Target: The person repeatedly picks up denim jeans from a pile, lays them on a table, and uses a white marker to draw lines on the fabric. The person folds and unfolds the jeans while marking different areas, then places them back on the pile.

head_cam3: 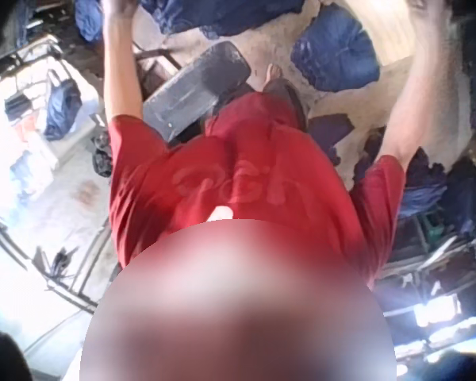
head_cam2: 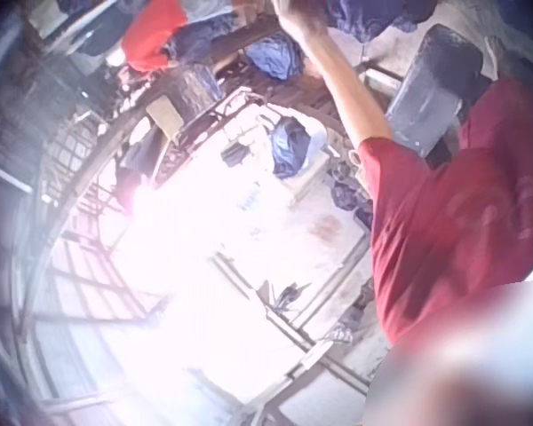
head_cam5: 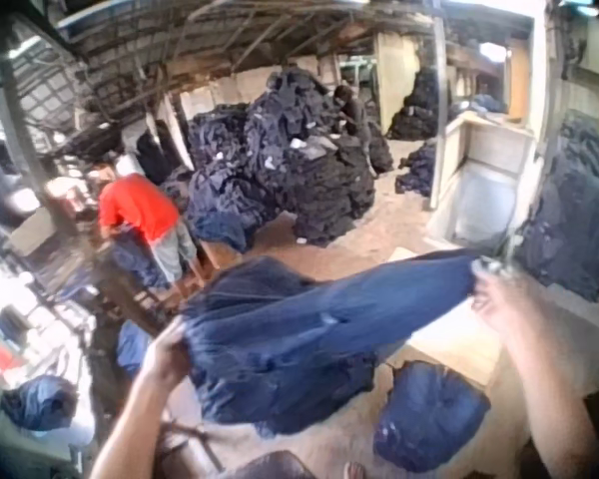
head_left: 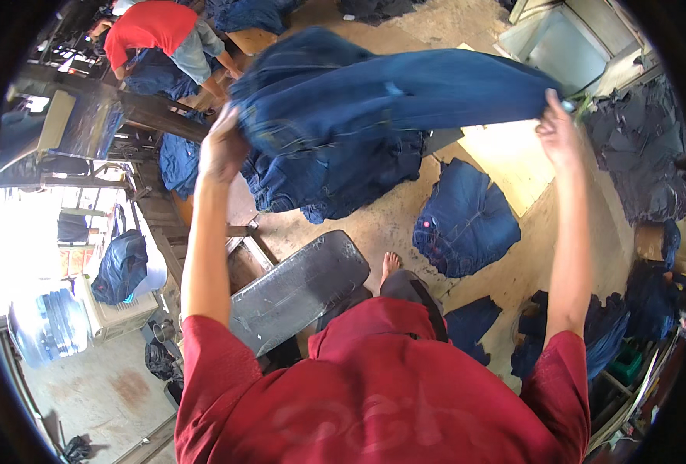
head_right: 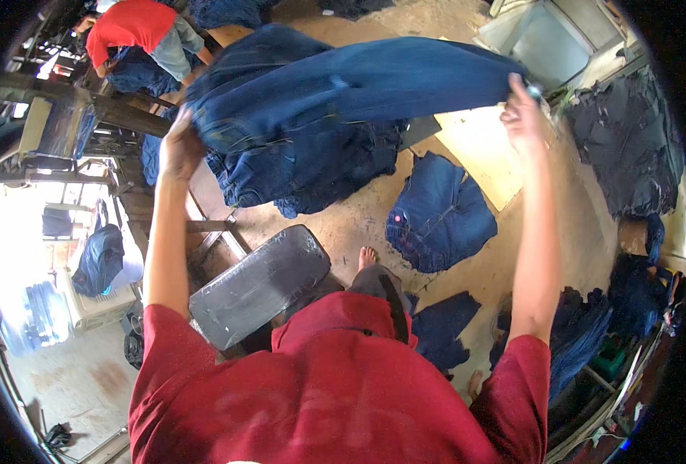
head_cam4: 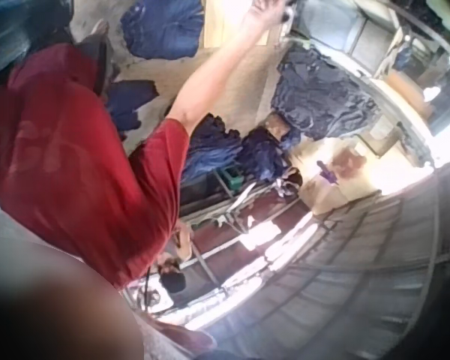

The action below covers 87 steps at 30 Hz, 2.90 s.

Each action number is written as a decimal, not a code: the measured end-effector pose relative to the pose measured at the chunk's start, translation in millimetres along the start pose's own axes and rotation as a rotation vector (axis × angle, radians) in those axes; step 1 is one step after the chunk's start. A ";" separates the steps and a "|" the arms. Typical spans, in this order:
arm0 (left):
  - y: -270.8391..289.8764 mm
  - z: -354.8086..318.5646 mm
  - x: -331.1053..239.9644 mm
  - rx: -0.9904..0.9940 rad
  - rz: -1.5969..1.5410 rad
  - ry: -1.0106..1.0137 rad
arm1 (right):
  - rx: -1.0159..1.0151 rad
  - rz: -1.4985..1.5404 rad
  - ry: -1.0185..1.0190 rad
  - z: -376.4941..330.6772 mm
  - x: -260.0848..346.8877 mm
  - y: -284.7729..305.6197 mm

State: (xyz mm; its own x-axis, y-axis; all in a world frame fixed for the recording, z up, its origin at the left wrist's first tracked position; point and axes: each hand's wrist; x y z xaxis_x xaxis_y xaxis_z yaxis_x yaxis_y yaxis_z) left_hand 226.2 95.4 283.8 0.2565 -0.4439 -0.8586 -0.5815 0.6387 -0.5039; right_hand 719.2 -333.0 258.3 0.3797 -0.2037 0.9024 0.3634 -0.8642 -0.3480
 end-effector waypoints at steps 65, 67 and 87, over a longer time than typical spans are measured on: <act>129.6 -388.9 131.2 -1.042 -0.238 0.541 | -0.334 -0.062 -1.124 -349.1 -349.7 -109.3; 123.7 -387.1 124.9 -1.065 -0.219 0.576 | -0.411 0.209 -1.124 -323.8 -368.5 -102.8; -81.8 -246.9 259.7 0.313 1.782 -0.073 | -0.338 -0.238 0.352 -273.9 -171.3 -150.2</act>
State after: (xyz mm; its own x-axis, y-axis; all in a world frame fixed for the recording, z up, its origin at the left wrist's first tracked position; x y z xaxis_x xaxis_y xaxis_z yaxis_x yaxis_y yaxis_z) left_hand 149.8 -227.3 125.3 -0.4094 0.8512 -0.3285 -0.0184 0.3522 0.9357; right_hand 366.6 -294.2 225.6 -0.0090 -0.0756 0.9971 0.0892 -0.9932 -0.0745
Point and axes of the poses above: each hand's wrist, its own z-axis towards the middle knuckle, its own y-axis out of the back of the hand, x = y × z
